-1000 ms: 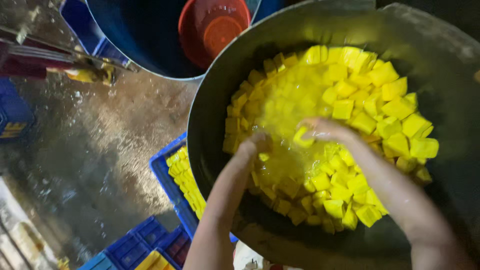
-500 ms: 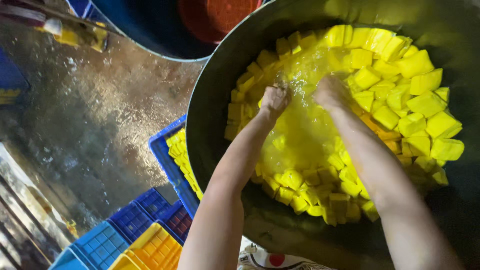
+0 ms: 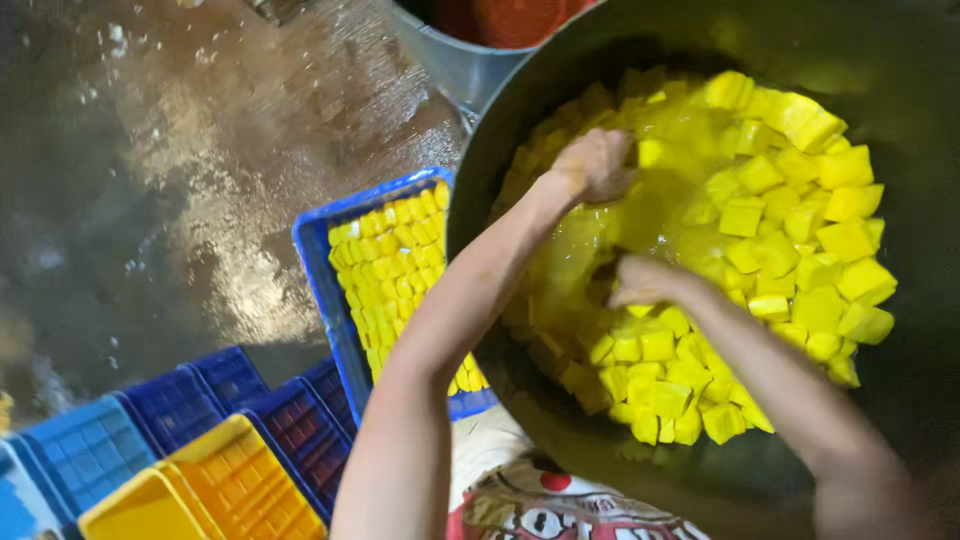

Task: The person transfers yellow cubed fruit pieces from a large metal basin into a blue plastic crate. They scoop the pieces by hand, arrange them in the crate, and then carry the filled crate to a stack of other crates.

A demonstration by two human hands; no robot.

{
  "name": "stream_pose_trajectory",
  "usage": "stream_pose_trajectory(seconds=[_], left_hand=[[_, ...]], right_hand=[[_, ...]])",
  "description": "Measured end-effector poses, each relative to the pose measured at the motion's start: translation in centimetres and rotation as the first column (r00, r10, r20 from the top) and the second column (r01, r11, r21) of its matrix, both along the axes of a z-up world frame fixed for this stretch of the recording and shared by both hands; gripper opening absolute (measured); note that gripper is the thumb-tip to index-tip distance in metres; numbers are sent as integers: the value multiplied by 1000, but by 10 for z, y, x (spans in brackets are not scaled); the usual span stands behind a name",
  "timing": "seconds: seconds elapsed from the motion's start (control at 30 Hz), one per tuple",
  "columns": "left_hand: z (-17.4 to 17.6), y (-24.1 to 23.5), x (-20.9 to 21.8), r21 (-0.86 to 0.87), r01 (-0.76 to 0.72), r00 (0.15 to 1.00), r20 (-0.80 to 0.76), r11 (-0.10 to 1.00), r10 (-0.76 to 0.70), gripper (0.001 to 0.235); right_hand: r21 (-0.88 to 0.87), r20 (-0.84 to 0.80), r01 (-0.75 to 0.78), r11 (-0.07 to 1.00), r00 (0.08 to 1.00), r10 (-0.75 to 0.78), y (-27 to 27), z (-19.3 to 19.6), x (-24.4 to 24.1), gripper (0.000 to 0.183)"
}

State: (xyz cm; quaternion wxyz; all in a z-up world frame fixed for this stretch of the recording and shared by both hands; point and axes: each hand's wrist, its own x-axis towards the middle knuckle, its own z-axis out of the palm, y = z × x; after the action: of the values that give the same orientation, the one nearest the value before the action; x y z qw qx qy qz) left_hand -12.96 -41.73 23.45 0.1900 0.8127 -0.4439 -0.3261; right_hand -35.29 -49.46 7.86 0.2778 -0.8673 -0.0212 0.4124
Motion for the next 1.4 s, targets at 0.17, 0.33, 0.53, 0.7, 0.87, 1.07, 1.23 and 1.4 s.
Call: stream_pose_trajectory(seconds=[0.17, 0.33, 0.53, 0.7, 0.87, 1.07, 1.23, 1.4], left_hand=[[105, 127, -20, -536, -209, 913, -407, 818, -34, 53], [53, 347, -28, -287, -730, 522, -820, 620, 234, 59], [-117, 539, -79, 101, -606, 671, -467, 789, 576, 72], [-203, 563, -110, 350, -76, 959, -232, 934, 165, 67], [-250, 544, -120, 323, 138, 933, -360, 936, -14, 58], [-274, 548, -158, 116, -121, 925, -347, 986, 154, 55], [-247, 565, -185, 206, -322, 900, -235, 924, 366, 62], [-241, 556, -159, 85, -105, 956, -266, 991, 124, 48]], right_hand=[[-265, 51, 8, 964, 999, 6, 38, -32, 0, 35], [-168, 152, 381, 909, 921, -358, 2, 41, -9, 45], [-4, 312, 377, 926, 880, -357, 103, 239, 4, 57], [39, 350, -217, 975, 917, 190, 283, 256, 52, 68], [57, -153, -251, 966, 954, 257, 391, 70, 77, 77], [-65, -288, 40, 997, 956, -57, 422, -64, 17, 76], [-75, -104, 420, 904, 899, -426, 405, -37, -30, 54], [-153, -124, 807, 570, 557, -821, 389, -22, -28, 64]])
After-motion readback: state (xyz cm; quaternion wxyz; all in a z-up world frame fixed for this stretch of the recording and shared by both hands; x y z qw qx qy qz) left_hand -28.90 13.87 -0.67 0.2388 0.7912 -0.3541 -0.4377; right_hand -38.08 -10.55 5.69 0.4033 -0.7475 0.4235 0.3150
